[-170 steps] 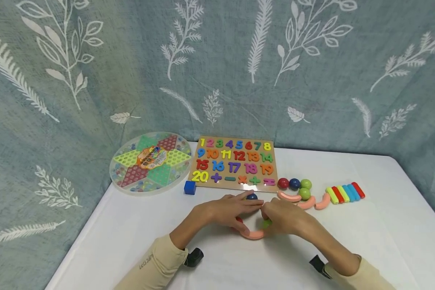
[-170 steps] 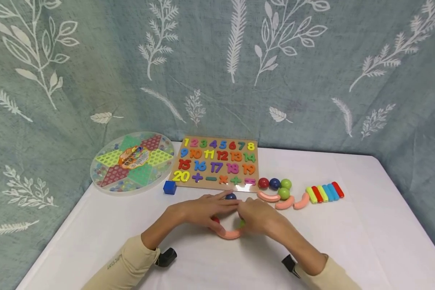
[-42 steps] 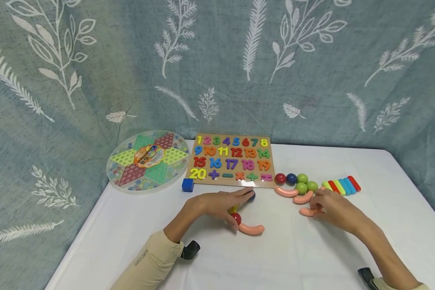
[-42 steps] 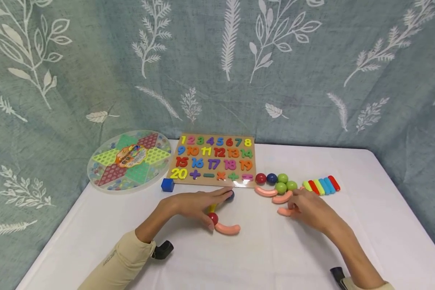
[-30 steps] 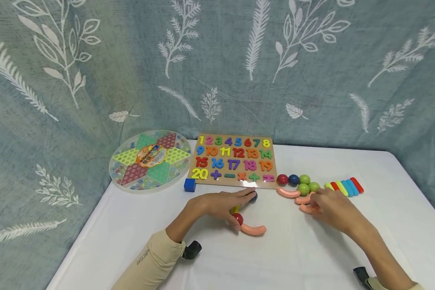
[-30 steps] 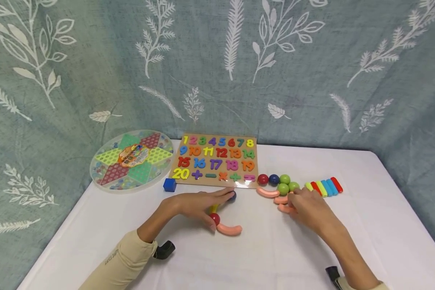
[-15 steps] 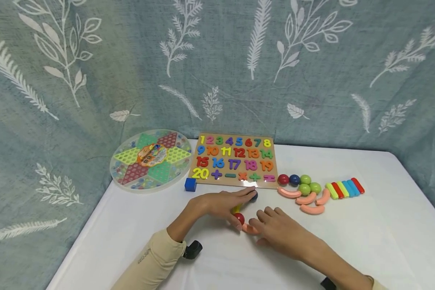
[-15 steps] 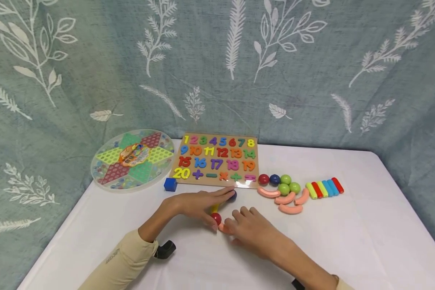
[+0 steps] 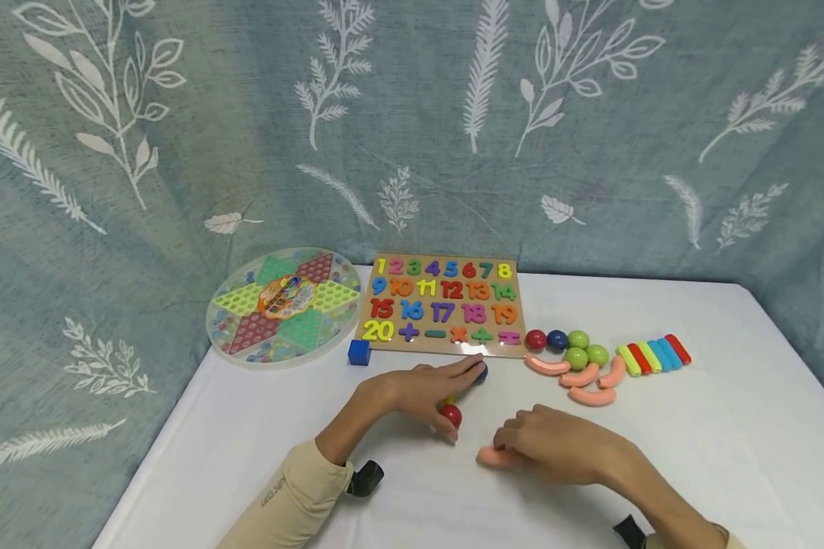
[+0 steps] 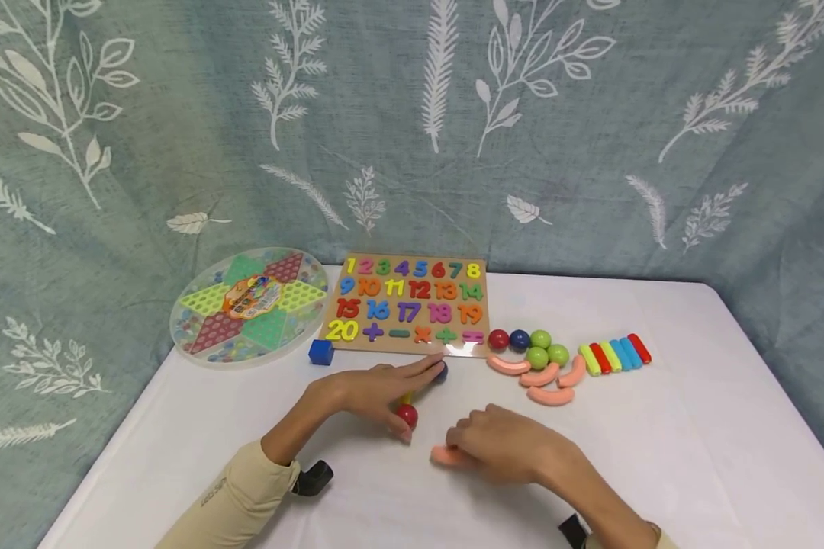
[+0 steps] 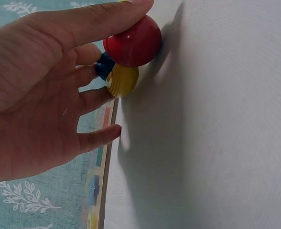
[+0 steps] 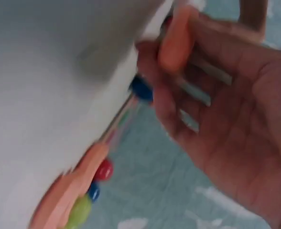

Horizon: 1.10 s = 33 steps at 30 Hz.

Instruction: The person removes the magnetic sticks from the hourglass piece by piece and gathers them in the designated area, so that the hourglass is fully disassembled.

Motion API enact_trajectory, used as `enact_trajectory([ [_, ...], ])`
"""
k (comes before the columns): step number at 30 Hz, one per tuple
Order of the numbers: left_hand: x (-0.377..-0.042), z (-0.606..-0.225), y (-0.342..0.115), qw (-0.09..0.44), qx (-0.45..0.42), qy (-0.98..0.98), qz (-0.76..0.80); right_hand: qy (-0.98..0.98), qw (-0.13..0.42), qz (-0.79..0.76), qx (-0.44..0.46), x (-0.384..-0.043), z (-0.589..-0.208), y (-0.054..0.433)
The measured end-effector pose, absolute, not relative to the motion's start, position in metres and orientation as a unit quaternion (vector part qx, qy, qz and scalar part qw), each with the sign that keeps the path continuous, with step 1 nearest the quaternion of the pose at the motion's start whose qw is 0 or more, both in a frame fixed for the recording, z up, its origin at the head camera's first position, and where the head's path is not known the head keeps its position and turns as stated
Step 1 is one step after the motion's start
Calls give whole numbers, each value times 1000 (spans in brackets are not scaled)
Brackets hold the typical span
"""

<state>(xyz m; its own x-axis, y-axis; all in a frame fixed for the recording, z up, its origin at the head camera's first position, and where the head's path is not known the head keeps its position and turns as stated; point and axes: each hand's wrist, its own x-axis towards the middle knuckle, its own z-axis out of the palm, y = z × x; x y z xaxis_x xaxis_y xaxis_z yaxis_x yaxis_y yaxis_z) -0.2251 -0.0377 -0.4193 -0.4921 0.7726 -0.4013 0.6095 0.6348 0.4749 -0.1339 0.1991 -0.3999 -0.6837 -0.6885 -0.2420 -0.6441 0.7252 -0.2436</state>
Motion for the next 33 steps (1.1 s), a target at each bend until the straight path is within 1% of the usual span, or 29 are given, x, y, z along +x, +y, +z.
enact_trajectory([
  [4,-226,-420,-41,298,403,854,138,952,41,-66,-297,-137,-403,215],
  [5,-226,-420,-42,298,402,855,137,957,19,-58,-283,-138,-406,217],
  [7,-226,-421,-43,300,401,854,139,964,-4,-52,-260,-140,-412,220],
  [12,-225,-422,-42,304,405,851,141,976,-22,-64,-208,-145,-424,225],
  [17,-226,-420,-40,302,403,852,140,982,-72,-42,-169,-152,-427,226],
  [20,-226,-420,-39,305,401,852,143,985,-91,-30,-146,-154,-428,226],
  [26,-225,-420,-40,305,394,856,137,981,-128,-32,-141,-160,-429,227],
  [29,-225,-419,-40,303,395,855,141,981,-129,-32,-140,-161,-429,229],
  [33,-225,-419,-39,307,399,851,149,984,-107,-31,-139,-159,-425,231],
])
